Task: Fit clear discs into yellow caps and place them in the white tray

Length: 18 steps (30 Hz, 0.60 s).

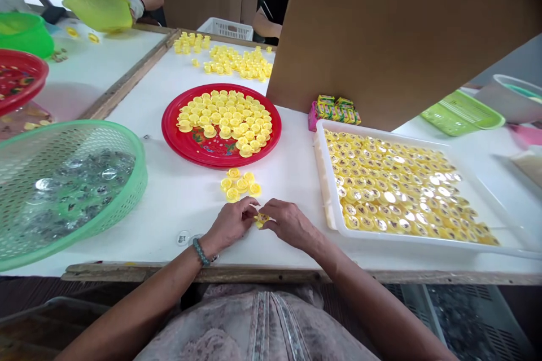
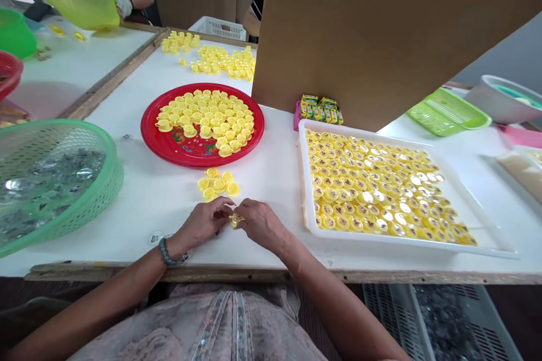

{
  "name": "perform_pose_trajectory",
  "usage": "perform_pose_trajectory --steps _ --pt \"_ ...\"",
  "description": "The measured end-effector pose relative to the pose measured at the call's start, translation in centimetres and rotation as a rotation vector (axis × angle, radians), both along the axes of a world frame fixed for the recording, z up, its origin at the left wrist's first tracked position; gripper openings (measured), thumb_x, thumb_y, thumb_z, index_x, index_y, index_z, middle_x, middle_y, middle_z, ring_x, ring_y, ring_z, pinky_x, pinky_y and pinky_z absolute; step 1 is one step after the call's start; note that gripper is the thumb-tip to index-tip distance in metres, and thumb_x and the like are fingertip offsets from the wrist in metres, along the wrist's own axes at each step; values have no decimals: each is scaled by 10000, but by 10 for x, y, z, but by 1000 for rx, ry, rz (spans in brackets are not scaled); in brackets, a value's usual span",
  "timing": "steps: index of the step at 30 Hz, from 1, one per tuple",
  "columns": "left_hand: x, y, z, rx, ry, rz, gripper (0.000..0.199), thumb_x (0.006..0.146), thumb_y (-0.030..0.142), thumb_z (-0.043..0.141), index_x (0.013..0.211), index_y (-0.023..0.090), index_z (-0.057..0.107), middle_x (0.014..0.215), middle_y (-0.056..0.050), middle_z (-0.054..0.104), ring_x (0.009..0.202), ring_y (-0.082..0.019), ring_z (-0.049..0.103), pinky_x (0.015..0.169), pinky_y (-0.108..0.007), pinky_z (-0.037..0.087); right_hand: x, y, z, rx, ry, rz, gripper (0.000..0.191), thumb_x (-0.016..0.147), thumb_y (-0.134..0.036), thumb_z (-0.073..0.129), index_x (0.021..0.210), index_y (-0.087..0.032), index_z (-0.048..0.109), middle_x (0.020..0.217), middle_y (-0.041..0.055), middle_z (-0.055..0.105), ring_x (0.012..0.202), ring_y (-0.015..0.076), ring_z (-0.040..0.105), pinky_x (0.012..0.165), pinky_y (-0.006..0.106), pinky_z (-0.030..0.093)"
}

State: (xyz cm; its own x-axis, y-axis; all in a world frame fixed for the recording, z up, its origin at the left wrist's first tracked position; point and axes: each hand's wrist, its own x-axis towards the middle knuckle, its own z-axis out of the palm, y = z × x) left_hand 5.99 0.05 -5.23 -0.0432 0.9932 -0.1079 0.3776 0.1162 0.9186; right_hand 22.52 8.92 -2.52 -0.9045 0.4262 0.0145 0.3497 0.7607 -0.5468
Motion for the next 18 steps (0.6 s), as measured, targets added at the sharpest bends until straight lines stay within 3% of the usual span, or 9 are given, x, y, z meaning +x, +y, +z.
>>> perform_pose_trajectory --steps 6,12,18 --pt "6 -1 1 -90 -211 56 295 746 191 545 1039 207 557 893 -31 694 771 -158 643 684 -262 489 5 -9 -10 -94 47 -145 147 710 -129 727 838 -163 662 773 15 617 655 111 575 606 200 409" --pt "14 2 5 -225 -265 192 207 654 277 656 813 163 589 753 -39 672 689 -174 628 587 -252 472 0 -14 -9 -85 -3 -185 130 688 -159 751 748 -141 638 744 19 612 680 124 579 597 198 399" --pt "7 7 -1 -335 -143 178 348 618 370 664 893 185 560 746 -37 706 666 -209 654 550 -274 489 -6 -13 1 37 -124 -20 9 764 -204 655 759 -205 663 751 3 638 726 139 600 595 206 410"
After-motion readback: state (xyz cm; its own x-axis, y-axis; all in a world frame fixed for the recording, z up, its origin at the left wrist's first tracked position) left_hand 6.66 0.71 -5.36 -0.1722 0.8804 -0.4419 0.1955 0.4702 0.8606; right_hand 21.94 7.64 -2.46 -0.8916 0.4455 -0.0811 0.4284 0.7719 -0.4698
